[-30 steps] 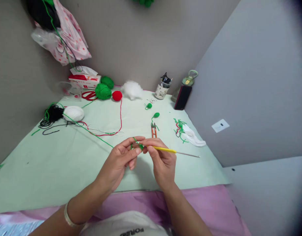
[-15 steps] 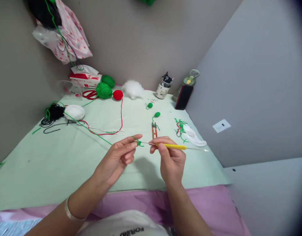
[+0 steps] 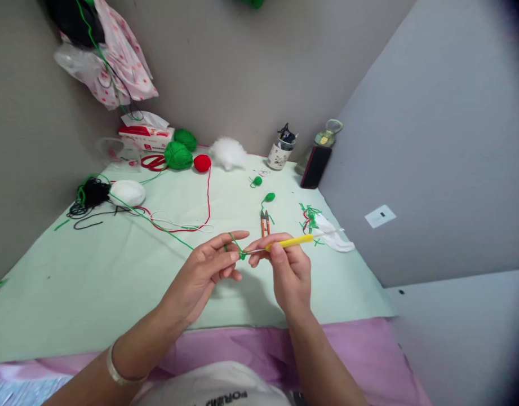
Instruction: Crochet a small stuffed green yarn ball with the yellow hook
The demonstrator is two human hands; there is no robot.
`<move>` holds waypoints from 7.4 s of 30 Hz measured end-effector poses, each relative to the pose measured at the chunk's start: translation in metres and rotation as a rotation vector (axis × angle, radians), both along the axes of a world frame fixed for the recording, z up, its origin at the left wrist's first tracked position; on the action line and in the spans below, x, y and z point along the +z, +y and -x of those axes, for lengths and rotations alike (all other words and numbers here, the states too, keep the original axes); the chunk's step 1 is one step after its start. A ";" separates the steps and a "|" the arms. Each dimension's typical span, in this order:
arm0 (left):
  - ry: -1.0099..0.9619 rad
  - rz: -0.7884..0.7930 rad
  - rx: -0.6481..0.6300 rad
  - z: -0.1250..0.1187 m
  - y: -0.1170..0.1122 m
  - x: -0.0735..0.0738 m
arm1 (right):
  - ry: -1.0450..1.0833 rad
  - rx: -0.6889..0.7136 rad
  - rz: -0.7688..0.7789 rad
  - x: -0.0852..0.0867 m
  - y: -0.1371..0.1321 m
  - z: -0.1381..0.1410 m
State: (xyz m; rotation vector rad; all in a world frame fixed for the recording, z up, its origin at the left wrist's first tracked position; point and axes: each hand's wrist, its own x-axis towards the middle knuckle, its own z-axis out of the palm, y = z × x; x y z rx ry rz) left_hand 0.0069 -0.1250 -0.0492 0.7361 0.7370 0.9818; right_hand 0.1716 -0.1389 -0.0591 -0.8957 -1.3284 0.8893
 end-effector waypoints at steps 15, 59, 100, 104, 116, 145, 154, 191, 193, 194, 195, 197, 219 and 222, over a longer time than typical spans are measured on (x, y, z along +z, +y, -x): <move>-0.143 0.101 0.058 -0.007 0.001 0.000 | -0.131 -0.126 -0.166 0.002 -0.003 0.004; -0.145 0.178 -0.044 -0.004 -0.001 0.000 | -0.464 -0.228 -0.425 -0.002 -0.008 0.004; 0.041 -0.019 -0.023 -0.005 -0.001 0.001 | 0.075 0.012 0.057 -0.002 0.003 0.002; 0.049 -0.023 -0.013 -0.003 0.001 0.002 | -0.008 -0.011 0.004 0.000 -0.001 -0.003; -0.183 0.168 0.007 -0.005 0.002 -0.007 | -0.257 -0.173 -0.244 -0.001 -0.005 0.001; -0.036 0.024 -0.018 -0.006 0.000 -0.002 | 0.126 0.063 0.062 -0.001 0.002 0.000; 0.010 0.028 0.122 -0.009 -0.003 -0.008 | -0.715 -0.169 -0.543 -0.004 -0.007 0.001; -0.073 -0.002 0.063 -0.010 -0.002 -0.004 | 0.262 -0.052 0.154 -0.006 0.006 0.019; -0.055 -0.018 0.074 -0.012 -0.003 -0.005 | 0.314 -0.046 0.180 -0.007 0.006 0.022; -0.034 -0.037 0.091 -0.013 -0.003 -0.006 | 0.339 -0.041 0.193 -0.007 0.006 0.024; -0.008 -0.060 0.115 -0.014 -0.004 -0.007 | 0.358 -0.041 0.200 -0.008 0.006 0.026; 0.042 -0.106 0.171 -0.016 -0.006 -0.008 | 0.363 -0.067 0.201 -0.007 0.006 0.030; -0.025 -0.031 0.198 -0.012 -0.005 -0.004 | 0.169 -0.061 0.138 -0.010 0.006 0.021; -0.024 -0.023 0.181 -0.011 -0.005 -0.004 | 0.124 -0.085 0.067 -0.007 0.005 0.018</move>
